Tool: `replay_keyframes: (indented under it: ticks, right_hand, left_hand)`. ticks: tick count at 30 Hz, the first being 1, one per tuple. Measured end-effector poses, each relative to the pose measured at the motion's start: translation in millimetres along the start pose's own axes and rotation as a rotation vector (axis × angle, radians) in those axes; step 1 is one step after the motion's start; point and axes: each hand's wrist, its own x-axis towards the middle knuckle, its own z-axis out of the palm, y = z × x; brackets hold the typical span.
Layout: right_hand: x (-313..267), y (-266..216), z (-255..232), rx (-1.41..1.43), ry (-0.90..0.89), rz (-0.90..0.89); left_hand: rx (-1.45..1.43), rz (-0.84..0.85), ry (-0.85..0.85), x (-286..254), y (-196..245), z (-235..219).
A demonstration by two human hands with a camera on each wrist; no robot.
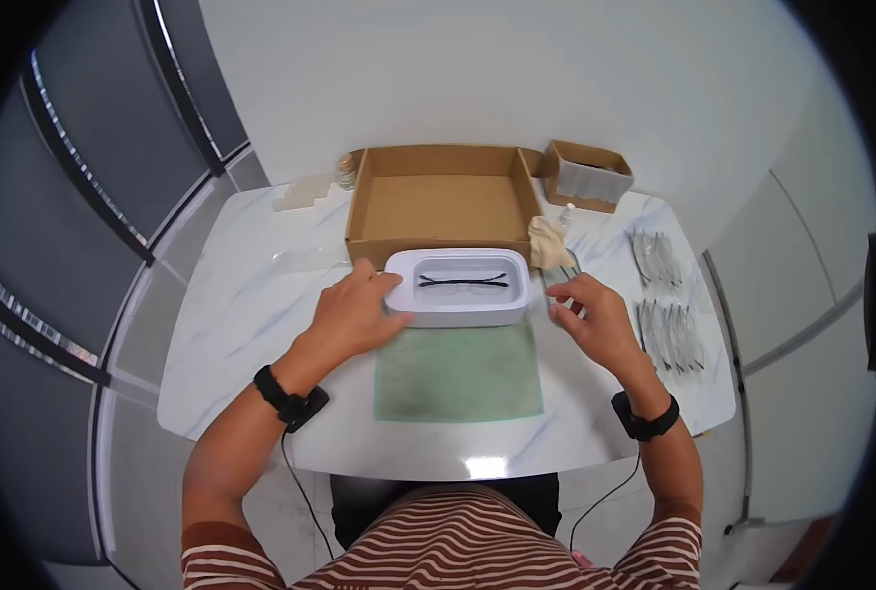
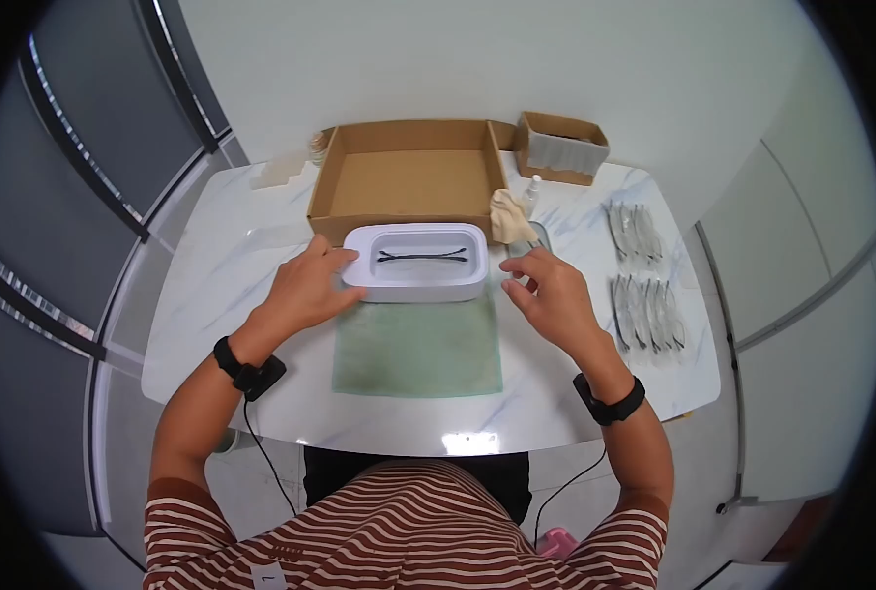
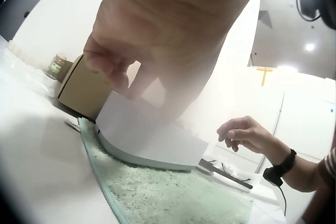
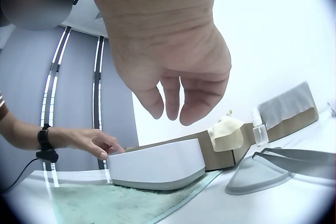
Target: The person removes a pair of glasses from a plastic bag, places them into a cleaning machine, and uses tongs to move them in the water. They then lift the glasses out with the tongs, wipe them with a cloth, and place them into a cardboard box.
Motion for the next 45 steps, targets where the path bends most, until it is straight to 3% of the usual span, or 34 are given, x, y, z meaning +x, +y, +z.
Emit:
replay_keyframes:
  ticks: [4,6,8,9,11,12,14,16,19,24,26,30,32,33,35,36,39,40,42,45]
  right_hand:
    - [-8,18,-14,-0.018,0.071,0.035]
    - [-12,36,-22,-0.083,0.126,0.065]
    - [-20,51,-30,-0.158,0.121,0.115]
    - [-24,59,-31,-0.217,0.104,0.161]
    - [-33,74,-28,-0.354,0.065,0.186]
    - [-35,80,-25,-0.48,0.014,0.205]
    - [-35,85,-20,-0.5,-0.042,0.268]
    - [-36,88,-12,-0.571,-0.163,0.349]
    - [-32,90,-6,-0.553,-0.139,0.347]
    - [-32,107,-2,-0.479,-0.135,0.334]
    - [-34,103,-7,-0.439,0.003,0.342]
    - [-34,76,-37,-0.394,0.109,0.393]
    - [-33,51,-57,-0.076,0.197,0.357]
    - [-31,38,-65,-0.074,0.193,0.35]
    - [-25,13,-77,0.317,0.093,0.358]
    - [-20,1,-82,0.316,0.09,0.353]
    - [1,-26,-85,-0.086,-0.197,0.127]
    - [8,-28,-82,-0.088,-0.2,0.122]
    - [24,-30,-77,-0.263,-0.291,-0.105]
    - [47,-25,-69,-0.366,-0.36,-0.2]
  left_hand:
    - [-0.019,-0.03,-0.033,4,5,-6]
    - [-0.017,0.038,0.02,6,2,-8]
    - [-0.245,0.055,0.332,14,-3,-11]
    - [-0.251,0.071,0.336,19,-7,-14]
    - [-0.708,-0.008,0.639,25,-11,-19]
    - [-0.713,0.001,0.643,27,-5,-20]
    - [-1.144,-0.141,0.76,24,12,-22]
    - [-1.219,-0.118,0.774,26,11,0]
    - [-1.393,-0.165,0.743,20,20,16]
    - [-1.436,-0.189,0.704,14,24,15]
    - [-1.443,-0.192,0.692,13,24,11]
    - [-1.445,-0.205,0.675,14,25,7]
    - [-1.462,-0.191,0.686,17,23,8]
    - [-1.46,-0.193,0.695,18,22,9]
    - [-1.473,-0.189,0.726,22,21,12]
    - [-1.474,-0.189,0.732,23,20,15]
    - [-1.5,-0.228,0.768,25,17,26]
    - [-1.529,-0.236,0.784,25,16,30]
    - [-1.559,-0.251,0.807,22,12,34]
    - [-1.614,-0.254,0.799,17,8,38]
